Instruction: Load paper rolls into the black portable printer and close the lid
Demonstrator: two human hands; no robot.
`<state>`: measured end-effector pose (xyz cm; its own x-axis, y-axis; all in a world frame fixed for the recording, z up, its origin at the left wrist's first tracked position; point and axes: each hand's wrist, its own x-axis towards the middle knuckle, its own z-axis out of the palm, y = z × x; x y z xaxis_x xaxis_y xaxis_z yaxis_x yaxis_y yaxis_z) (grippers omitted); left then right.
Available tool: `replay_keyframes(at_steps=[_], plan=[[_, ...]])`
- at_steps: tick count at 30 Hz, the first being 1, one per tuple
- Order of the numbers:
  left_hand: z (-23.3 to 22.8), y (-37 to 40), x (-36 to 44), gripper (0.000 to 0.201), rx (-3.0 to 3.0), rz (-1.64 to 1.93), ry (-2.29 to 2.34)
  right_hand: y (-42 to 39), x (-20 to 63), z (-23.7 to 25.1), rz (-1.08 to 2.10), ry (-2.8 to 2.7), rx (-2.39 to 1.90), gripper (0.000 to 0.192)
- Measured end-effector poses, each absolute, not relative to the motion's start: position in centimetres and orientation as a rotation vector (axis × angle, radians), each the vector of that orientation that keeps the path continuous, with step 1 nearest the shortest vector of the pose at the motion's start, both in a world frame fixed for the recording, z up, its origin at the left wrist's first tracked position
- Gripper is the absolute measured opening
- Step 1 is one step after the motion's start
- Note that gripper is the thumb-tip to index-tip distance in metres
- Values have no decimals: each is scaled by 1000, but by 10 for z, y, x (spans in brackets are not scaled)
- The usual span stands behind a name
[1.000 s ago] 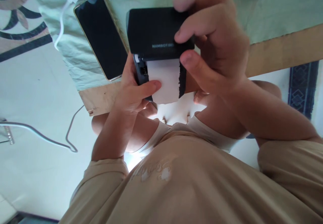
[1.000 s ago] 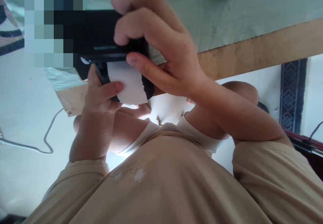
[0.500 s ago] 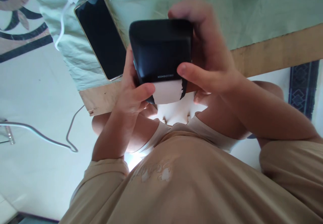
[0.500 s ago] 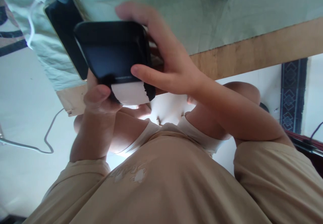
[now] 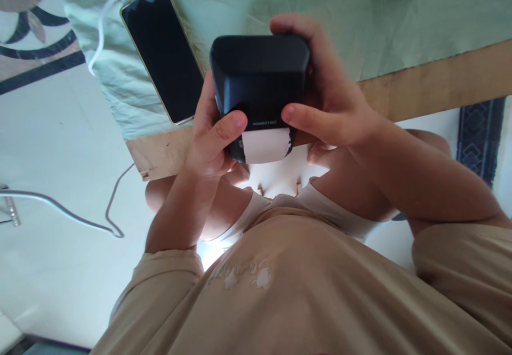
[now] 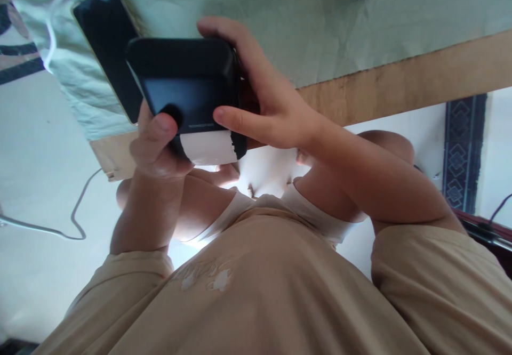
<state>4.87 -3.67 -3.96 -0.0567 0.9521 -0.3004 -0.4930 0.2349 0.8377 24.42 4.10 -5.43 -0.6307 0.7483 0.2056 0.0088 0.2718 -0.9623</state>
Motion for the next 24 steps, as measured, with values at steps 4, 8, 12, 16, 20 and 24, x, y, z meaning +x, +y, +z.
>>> replay_keyframes(at_steps=[4,8,12,16,20,24], plan=[[-41,-38,51,55,651,1355,990,40,243,-53,1427,-1871,-707,101],[-42,-38,50,54,671,1346,980,41,243,-55,1440,-1834,-659,98],[-39,-35,50,57,606,1292,959,39,241,-60,1459,-1795,-623,93],[-26,-28,54,29,440,1256,1010,38,237,-70,1464,-1756,-600,91],[-19,-23,56,27,308,1309,1125,38,233,-79,1410,-1738,-593,90],[-22,-22,56,17,296,1351,1138,38,233,-82,1362,-1771,-666,92]])
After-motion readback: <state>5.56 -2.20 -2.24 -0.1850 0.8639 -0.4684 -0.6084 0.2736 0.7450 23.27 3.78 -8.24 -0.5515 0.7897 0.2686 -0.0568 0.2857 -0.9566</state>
